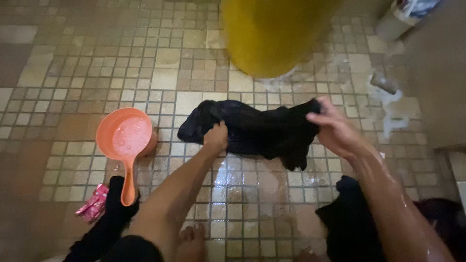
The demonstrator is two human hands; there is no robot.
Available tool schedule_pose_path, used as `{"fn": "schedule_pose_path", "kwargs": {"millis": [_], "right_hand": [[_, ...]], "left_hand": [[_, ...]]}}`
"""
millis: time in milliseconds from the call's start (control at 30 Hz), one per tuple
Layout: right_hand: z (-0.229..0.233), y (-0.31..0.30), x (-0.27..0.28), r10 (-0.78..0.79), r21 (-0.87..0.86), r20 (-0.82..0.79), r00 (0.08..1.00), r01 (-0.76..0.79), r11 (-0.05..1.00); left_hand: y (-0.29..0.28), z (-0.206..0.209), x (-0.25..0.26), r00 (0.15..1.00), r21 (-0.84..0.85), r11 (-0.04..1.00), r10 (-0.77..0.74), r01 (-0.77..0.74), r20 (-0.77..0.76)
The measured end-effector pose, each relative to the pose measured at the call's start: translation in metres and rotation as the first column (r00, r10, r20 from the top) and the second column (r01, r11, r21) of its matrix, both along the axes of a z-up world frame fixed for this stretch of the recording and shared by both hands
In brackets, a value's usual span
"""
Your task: Wash a black t-shirt by hand using a brush and soap on the bathroom floor.
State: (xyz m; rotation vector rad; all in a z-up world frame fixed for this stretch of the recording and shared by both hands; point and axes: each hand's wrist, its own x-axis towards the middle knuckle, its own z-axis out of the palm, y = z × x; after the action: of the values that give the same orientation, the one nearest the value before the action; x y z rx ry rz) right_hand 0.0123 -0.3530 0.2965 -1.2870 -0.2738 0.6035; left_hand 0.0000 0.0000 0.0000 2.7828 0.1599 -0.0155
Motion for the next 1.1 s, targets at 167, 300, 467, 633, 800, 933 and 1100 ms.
{"fn": "schedule_pose_path", "kwargs": {"millis": [167,300,467,633,800,933,1100], "right_hand": [[0.018,-0.024,0.006,-0.256,0.309,0.048,0.966,0.229,0.923],[0.02,-0.014,0.007,-0.106,0.424,-0.056,0.993,0.12,0.898],[0.029,0.014,0.018,-0.15,0.372,0.067,0.986,0.115,0.921],[0.015,-0.009,0.04,-0.345,0.213,0.251,0.905,0.296,0.931],[0.009,-0.067,0.061,-0.548,0.061,0.19,0.814,0.548,0.835],[0.042,-0.104,0.073,-0.575,0.068,0.151,0.804,0.572,0.817],[0.121,-0.123,0.099,-0.417,-0.214,0.473,0.776,0.56,0.801]], "left_hand": [[0.038,0.055,-0.016,0.969,0.045,0.974,-0.216,0.223,-0.122],[0.035,0.067,-0.036,0.926,0.022,0.926,-0.377,0.378,-0.023],[-0.008,0.038,-0.034,0.995,0.0,0.996,-0.092,0.092,-0.026],[0.055,0.039,-0.018,0.97,0.005,0.985,-0.171,0.175,-0.172],[0.171,0.099,0.056,0.919,-0.889,0.348,0.357,-0.299,-0.169],[0.172,0.304,0.027,0.958,-0.987,-0.153,0.273,-0.051,-0.092],[0.2,0.415,0.05,0.934,-0.966,-0.006,0.256,0.259,0.248]]}}
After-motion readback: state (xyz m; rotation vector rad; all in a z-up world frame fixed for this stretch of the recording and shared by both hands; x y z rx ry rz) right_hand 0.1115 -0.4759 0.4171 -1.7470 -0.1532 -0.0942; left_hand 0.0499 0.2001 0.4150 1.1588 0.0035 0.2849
